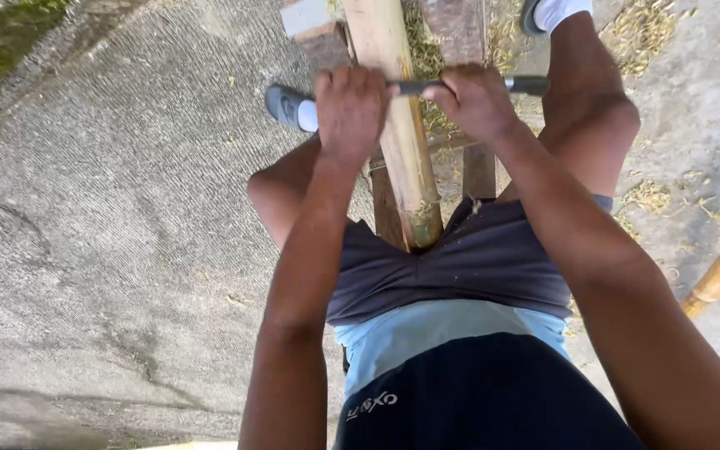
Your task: The recorder uses a two-handed drawknife or scraping tool to shave the outer layer of a bamboo pole while sitting on a wooden frame.
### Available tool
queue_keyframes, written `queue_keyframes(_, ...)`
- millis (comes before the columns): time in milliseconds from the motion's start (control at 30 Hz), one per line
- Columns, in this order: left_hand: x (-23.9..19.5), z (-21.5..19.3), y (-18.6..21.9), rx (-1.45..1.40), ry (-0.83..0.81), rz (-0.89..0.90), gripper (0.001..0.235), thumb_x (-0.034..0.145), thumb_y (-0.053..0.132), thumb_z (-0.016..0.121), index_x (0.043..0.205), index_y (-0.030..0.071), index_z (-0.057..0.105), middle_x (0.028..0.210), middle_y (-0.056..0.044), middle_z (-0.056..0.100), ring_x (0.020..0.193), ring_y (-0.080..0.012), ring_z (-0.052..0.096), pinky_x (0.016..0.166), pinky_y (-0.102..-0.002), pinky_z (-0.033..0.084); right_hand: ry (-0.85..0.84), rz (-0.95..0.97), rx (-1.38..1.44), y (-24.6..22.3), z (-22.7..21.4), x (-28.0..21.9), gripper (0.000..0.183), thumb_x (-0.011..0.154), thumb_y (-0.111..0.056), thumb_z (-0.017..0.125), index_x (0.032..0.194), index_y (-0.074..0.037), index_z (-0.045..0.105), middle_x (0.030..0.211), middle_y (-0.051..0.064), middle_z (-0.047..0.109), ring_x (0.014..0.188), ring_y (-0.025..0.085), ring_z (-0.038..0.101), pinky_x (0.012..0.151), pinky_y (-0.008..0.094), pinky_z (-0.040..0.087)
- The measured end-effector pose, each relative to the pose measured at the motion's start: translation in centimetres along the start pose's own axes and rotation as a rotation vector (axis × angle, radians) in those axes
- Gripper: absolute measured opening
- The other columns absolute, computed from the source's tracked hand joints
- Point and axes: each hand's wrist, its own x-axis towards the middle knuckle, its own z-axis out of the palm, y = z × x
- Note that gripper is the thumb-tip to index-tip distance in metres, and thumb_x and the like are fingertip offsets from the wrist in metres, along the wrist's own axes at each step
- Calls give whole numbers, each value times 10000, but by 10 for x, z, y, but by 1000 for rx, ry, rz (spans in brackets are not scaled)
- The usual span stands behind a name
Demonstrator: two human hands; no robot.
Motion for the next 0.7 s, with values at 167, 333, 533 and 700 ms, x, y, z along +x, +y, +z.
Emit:
queue_keyframes(167, 47, -6, -36, -49, 136, 40, 346, 937, 453, 739, 853, 124, 673, 804, -34, 633, 840, -222, 544, 796, -419, 363, 158, -89, -56, 10, -4, 45, 511, 1128, -416, 689, 793, -51, 563, 719, 124, 568, 635, 313, 572, 648, 481, 454)
queue_keyframes(333, 40, -7, -31, -78, 145, 20, 352, 918, 437, 777, 861, 106, 669, 831, -43, 638, 881, -230, 552, 810, -426, 362, 181, -171, -58, 15, -3, 43, 583, 1128, -489, 673, 800, -27, 538, 747, 153, 548, 708, 355, 583, 701, 495, 460)
queue_keyframes(533, 14, -6, -14, -94, 182, -19, 340, 908, 426, 772, 859, 107, 666, 839, -53, 628, 882, -239, 554, 822, -424, 367, 60, -140, -116, 11, -7, 25, 626, 1120, -554, 653, 796, -34, 526, 705, 155, 536, 683, 358, 572, 719, 520, 446)
queue_keyframes(700, -15, -11, 7, -84, 78, -106, 323, 908, 426, 741, 862, 116, 664, 827, -44, 620, 859, -229, 557, 798, -412, 372, 9, -169, -107, 4, -7, 0, 603, 1115, -531, 666, 800, -37, 522, 722, 151, 527, 719, 358, 575, 734, 501, 456)
